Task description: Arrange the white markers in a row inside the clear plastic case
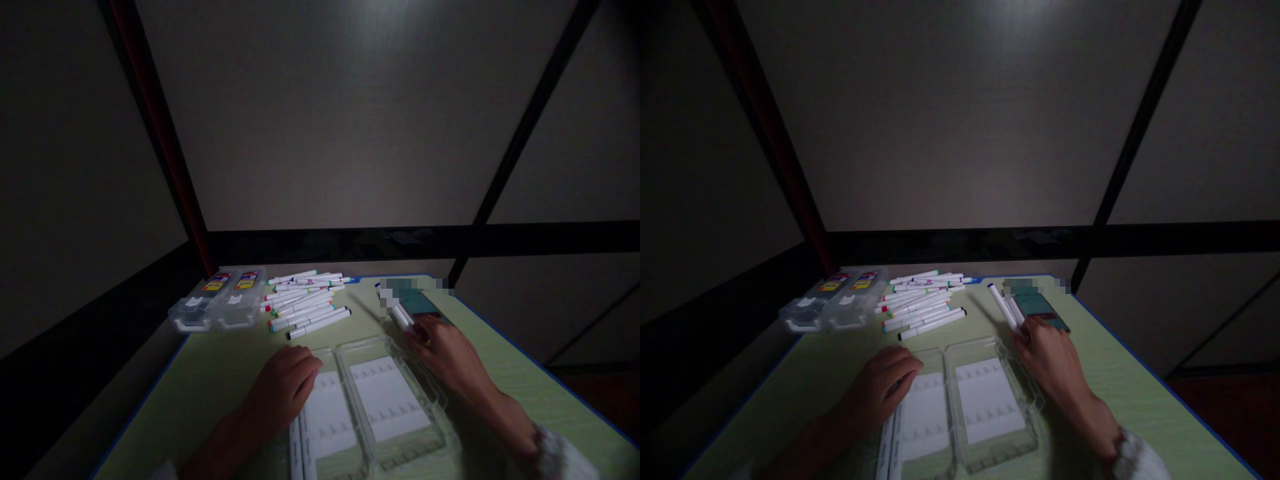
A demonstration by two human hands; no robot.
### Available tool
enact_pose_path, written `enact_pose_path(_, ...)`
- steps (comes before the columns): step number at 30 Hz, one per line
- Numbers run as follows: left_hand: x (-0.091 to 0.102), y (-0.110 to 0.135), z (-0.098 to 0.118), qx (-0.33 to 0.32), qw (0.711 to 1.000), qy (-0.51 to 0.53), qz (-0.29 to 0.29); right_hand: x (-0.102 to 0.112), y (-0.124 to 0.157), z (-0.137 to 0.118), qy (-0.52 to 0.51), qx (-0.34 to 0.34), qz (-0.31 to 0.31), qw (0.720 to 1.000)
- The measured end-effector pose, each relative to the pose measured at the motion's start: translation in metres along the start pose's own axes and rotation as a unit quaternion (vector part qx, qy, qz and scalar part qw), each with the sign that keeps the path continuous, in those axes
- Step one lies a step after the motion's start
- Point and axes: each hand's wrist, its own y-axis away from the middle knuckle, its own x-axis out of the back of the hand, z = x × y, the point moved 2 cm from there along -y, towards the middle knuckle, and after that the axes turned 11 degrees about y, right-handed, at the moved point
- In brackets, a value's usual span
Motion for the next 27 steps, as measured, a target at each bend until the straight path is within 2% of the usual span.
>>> enact_pose_path(8,0.002,-0.002,-0.002,0.012,1.000,-0.011,0.000,0.003,0.003,-0.002,0.036,-0.039,-0.074,0.996)
enact_pose_path(20,0.002,-0.002,-0.007,0.040,0.999,-0.026,-0.018,0.003,0.003,-0.006,0.048,-0.041,-0.106,0.992)
enact_pose_path(27,0.001,-0.003,-0.016,0.075,0.996,-0.041,0.003,-0.001,0.003,-0.004,0.048,-0.032,-0.121,0.991)
